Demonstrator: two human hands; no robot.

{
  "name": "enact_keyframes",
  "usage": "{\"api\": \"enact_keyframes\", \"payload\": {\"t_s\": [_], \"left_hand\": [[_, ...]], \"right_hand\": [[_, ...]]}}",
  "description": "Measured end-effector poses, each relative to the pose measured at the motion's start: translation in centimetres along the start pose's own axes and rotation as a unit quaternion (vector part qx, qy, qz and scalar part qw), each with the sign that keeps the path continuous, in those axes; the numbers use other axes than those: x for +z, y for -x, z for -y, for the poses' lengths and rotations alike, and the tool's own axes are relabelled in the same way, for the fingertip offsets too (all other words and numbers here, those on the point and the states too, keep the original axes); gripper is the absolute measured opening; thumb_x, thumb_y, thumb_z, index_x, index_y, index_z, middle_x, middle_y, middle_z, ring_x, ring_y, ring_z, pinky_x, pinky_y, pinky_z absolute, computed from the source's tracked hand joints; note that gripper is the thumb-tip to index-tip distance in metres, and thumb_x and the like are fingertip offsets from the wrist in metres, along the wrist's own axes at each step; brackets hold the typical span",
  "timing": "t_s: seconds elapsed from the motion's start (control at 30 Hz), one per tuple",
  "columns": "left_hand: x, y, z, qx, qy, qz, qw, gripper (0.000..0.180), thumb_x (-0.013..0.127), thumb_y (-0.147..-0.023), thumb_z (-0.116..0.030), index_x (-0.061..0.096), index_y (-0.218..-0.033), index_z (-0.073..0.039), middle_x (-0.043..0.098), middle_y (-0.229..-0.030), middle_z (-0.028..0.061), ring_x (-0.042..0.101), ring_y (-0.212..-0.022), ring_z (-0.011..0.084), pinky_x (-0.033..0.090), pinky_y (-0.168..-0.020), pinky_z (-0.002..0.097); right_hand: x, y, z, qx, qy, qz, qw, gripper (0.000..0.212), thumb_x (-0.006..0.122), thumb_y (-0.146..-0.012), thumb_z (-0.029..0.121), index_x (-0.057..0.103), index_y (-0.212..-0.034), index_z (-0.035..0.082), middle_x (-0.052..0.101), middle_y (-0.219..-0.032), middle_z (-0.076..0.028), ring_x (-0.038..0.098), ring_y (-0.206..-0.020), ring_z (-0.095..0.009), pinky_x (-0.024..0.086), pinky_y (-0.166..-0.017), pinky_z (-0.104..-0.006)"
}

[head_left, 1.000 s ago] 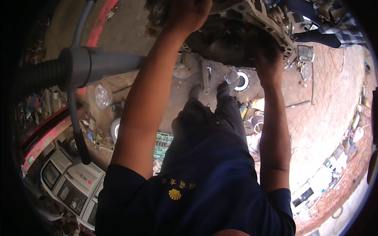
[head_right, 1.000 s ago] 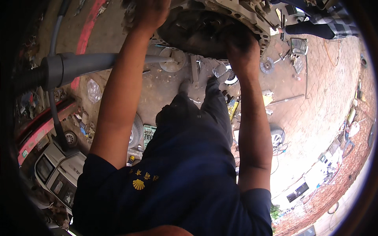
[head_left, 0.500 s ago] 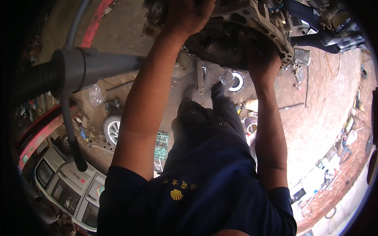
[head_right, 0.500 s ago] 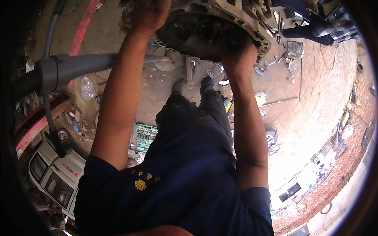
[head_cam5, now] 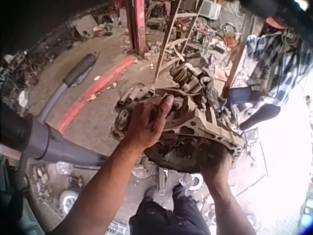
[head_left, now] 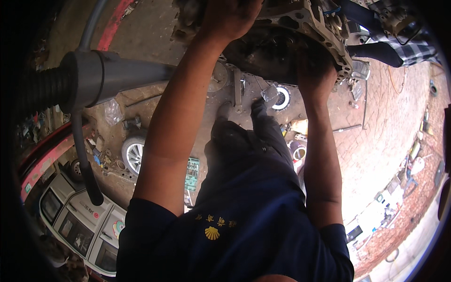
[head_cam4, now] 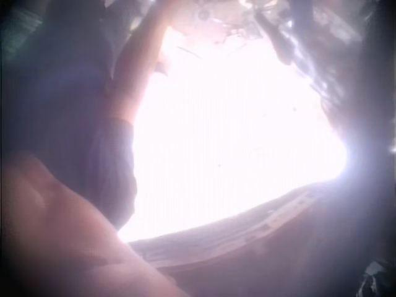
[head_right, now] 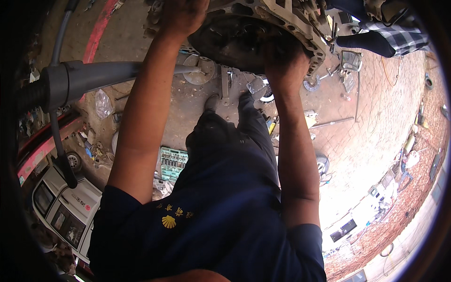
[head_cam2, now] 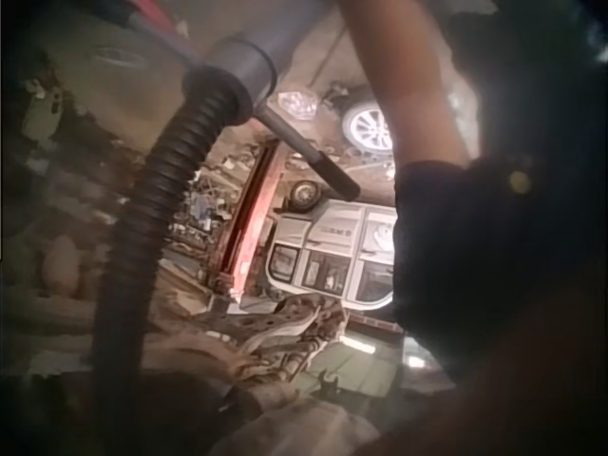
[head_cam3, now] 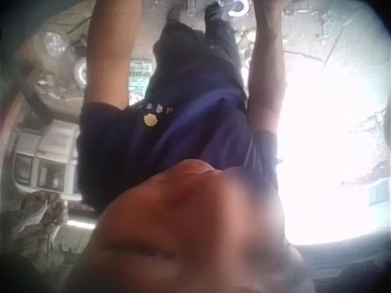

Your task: The person cleans the inside of a large metal engine block using a cloth. They repeatedly wipe the interior surfaces and rotate the block to access different areas. The person also uses a small tool to scrape or pick at specific spots inside the block.

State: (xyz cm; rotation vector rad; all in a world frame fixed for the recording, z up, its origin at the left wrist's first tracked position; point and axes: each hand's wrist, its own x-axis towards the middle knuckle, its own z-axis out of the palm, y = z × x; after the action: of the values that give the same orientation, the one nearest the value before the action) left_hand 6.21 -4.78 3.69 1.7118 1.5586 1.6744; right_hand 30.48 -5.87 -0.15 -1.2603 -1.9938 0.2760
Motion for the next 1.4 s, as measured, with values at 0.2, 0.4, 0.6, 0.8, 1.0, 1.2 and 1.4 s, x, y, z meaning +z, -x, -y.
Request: {"api": "enact_keyframes", "payload": {"t_s": [0.2, 0.4, 0.6, 0.8, 1.0, 1.2, 1.4], "left_hand": [[-0.3, 0.0, -0.5, -0.020, -0.012, 0.010, 1.000, 0.052, 0.052, -0.106, -0.040, 0.055, -0.076, 0.002, 0.049, -0.063, 0.0183, 0.053, -0.059, 0.0323, 0.038, -0.058, 0.0442], [-0.4, 0.2, -0.6, -0.042, -0.031, 0.018, 0.998, 0.052, 0.052, -0.106, -0.041, 0.055, -0.076, 0.001, 0.049, -0.063, 0.0184, 0.053, -0.060, 0.0326, 0.038, -0.058, 0.0442], [-0.3, 0.1, -0.5, -0.022, -0.007, 0.018, 1.000, 0.053, 0.051, -0.107, -0.043, 0.057, -0.078, 0.001, 0.053, -0.066, 0.0185, 0.056, -0.064, 0.0338, 0.040, -0.062, 0.0437], [-0.5, 0.0, -0.6, -0.018, -0.017, 0.021, 0.999, 0.052, 0.049, -0.107, -0.042, 0.058, -0.079, 0.001, 0.055, -0.069, 0.0194, 0.057, -0.067, 0.0352, 0.042, -0.063, 0.0445], [-0.6, -0.1, -0.9, -0.041, -0.032, 0.034, 0.998, 0.052, 0.048, -0.107, -0.042, 0.059, -0.080, 0.002, 0.057, -0.071, 0.0197, 0.059, -0.069, 0.0354, 0.043, -0.065, 0.0447], [0.1, 0.2, 0.2, -0.016, 0.002, 0.002, 1.000, 0.052, 0.049, -0.106, -0.042, 0.060, -0.081, 0.002, 0.059, -0.071, 0.0195, 0.060, -0.070, 0.0337, 0.044, -0.067, 0.0444], [-0.7, 0.3, -1.2, -0.080, -0.037, 0.034, 0.996, 0.048, 0.052, -0.105, -0.040, 0.063, -0.085, 0.002, 0.062, -0.073, 0.0179, 0.061, -0.071, 0.0324, 0.045, -0.067, 0.0425]], "right_hand": [[0.1, 0.4, -0.3, 0.015, 0.018, 0.005, 1.000, 0.025, 0.077, -0.086, 0.026, 0.072, -0.100, 0.006, 0.075, -0.090, -0.017, 0.073, -0.082, -0.040, 0.059, -0.072, -0.0470], [0.0, 0.6, -0.1, 0.021, 0.014, 0.009, 1.000, 0.028, 0.076, -0.088, 0.025, 0.069, -0.105, 0.004, 0.074, -0.092, -0.020, 0.072, -0.084, -0.042, 0.058, -0.072, -0.0485], [0.7, 0.8, -1.3, -0.005, 0.002, -0.002, 1.000, 0.029, 0.074, -0.088, 0.023, 0.068, -0.108, 0.003, 0.073, -0.098, -0.022, 0.070, -0.090, -0.044, 0.056, -0.077, -0.0497], [0.6, 0.9, -0.9, 0.031, 0.000, 0.022, 0.999, 0.029, 0.073, -0.087, 0.022, 0.068, -0.108, 0.002, 0.073, -0.098, -0.022, 0.070, -0.091, -0.044, 0.056, -0.078, -0.0498], [0.3, 1.5, 0.1, 0.105, -0.001, 0.021, 0.994, 0.029, 0.072, -0.091, 0.025, 0.068, -0.109, 0.001, 0.073, -0.102, -0.023, 0.070, -0.095, -0.045, 0.056, -0.078, -0.0487], [0.6, 7.1, -0.5, 0.277, -0.261, -0.005, 0.925, 0.026, 0.067, -0.099, 0.018, 0.066, -0.114, -0.003, 0.074, -0.097, -0.014, 0.071, -0.083, -0.024, 0.054, -0.074, -0.0344], [-0.6, 10.5, 1.1, 0.501, -0.408, 0.090, 0.758, 0.023, 0.066, -0.101, 0.016, 0.065, -0.115, -0.002, 0.073, -0.099, -0.011, 0.067, -0.081, -0.016, 0.053, -0.071, -0.0291]]}}
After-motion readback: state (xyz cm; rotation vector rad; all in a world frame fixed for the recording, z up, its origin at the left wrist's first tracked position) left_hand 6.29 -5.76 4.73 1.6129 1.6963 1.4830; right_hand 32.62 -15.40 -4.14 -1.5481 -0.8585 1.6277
